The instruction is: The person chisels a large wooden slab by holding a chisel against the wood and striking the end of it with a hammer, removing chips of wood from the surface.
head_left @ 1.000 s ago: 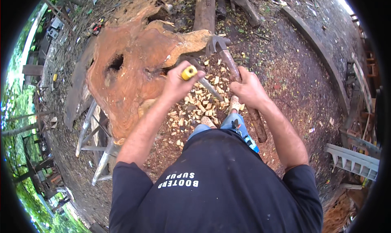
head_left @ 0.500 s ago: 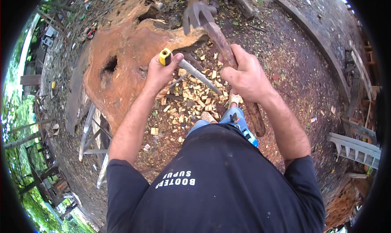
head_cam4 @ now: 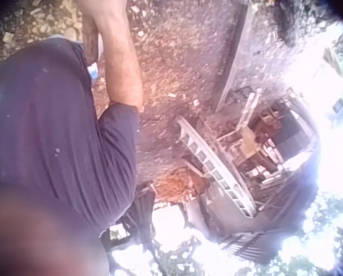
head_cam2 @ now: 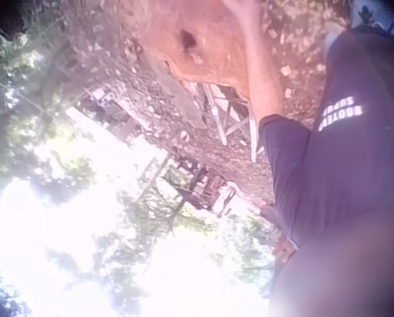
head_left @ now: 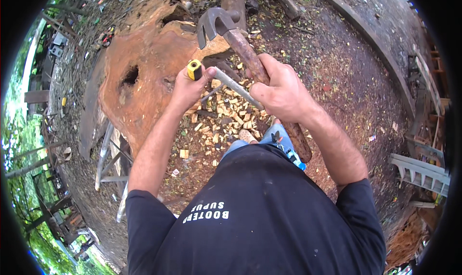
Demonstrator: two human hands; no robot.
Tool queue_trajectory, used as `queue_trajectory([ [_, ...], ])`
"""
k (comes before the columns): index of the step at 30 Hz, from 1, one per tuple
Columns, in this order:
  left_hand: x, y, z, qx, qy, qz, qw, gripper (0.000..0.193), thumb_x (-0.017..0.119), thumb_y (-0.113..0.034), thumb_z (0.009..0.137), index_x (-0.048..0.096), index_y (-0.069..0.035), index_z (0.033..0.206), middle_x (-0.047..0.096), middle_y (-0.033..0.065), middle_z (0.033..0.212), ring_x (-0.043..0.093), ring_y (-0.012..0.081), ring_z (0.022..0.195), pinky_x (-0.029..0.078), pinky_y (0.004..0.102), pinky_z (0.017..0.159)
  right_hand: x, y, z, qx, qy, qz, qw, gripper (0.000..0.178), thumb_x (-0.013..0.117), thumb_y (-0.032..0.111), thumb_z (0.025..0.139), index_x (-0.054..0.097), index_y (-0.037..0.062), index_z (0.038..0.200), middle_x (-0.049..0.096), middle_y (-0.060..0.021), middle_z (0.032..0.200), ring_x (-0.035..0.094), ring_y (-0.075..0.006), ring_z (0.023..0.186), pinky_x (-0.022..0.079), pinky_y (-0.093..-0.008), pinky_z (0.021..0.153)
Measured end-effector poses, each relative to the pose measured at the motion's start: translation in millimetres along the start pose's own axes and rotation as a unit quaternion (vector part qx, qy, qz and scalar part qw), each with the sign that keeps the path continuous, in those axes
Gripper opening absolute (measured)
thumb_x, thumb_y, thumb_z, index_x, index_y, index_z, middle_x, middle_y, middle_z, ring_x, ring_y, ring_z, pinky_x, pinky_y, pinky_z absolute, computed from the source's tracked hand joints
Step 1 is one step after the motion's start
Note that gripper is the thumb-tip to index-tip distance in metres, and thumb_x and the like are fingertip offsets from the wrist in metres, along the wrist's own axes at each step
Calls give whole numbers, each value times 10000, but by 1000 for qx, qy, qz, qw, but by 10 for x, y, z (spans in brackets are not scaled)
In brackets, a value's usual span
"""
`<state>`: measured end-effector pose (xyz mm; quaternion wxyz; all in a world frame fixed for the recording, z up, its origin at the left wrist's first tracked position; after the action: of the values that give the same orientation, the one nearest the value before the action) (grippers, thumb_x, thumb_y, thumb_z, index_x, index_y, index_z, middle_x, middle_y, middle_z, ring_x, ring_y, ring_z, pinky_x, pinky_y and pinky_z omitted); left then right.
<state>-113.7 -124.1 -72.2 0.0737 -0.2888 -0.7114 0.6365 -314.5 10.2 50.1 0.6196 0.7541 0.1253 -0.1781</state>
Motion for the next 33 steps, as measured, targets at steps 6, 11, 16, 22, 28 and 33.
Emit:
queue_trajectory([
  [6, 55, -139, -42, 30, -5, 29, 999, 334, 776, -326, 886, 577, -76, 791, 555, -67, 701, 486, 45, 651, 429, 247, 579, -44, 81, -16, -21, -16, 21, 999, 293, 568, 140, 769, 571, -19, 1014, 565, -88, 674, 577, -169, 586, 475, -357, 559],
  [11, 62, -178, -75, 17, -9, 47, 999, 348, 783, -327, 880, 580, -67, 769, 557, -62, 695, 482, 43, 652, 433, 250, 581, -13, 88, -25, -37, -5, 10, 999, 276, 563, 124, 770, 565, -15, 1008, 559, -92, 670, 552, -176, 565, 452, -357, 545],
  [16, 131, -202, -124, 58, -8, 98, 993, 347, 795, -328, 865, 644, -15, 851, 625, -19, 725, 547, 60, 695, 473, 270, 625, -7, 181, -104, -49, 4, -18, 999, 304, 615, 169, 777, 502, -57, 945, 634, -233, 705, 658, -398, 662, 512, -460, 630],
  [22, 176, 194, -23, 162, 3, 115, 980, 145, 739, -86, 881, 688, -31, 1006, 709, 0, 876, 642, 92, 795, 532, 292, 736, 440, -208, -228, -117, 6, -146, 982, 259, 577, 80, 766, 453, -39, 959, 590, -221, 620, 636, -423, 583, 504, -505, 589],
  [28, 247, 450, -227, 109, -6, 185, 977, 315, 790, -313, 852, 672, -30, 924, 679, 116, 774, 676, 220, 747, 535, 368, 697, 420, -411, -269, -55, 33, -145, 987, 281, 602, 112, 775, 468, -26, 980, 582, -235, 623, 619, -465, 612, 484, -534, 594],
  [33, 526, 166, -580, 99, 23, 242, 965, 341, 832, -277, 813, 560, -71, 815, 580, 38, 707, 557, 153, 653, 458, 332, 589, 99, -216, -309, -43, -32, -21, 998, 232, 592, 96, 770, 464, -5, 936, 578, -177, 589, 626, -364, 534, 489, -482, 543],
])
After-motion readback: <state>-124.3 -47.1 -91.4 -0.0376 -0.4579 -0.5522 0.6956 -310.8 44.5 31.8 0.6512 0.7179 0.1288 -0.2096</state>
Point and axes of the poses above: each hand's wrist, its own z-axis towards the middle knuckle, its own x-axis out of the palm, y = z × x, the point moved 6 cm from there along z, towards the middle knuckle
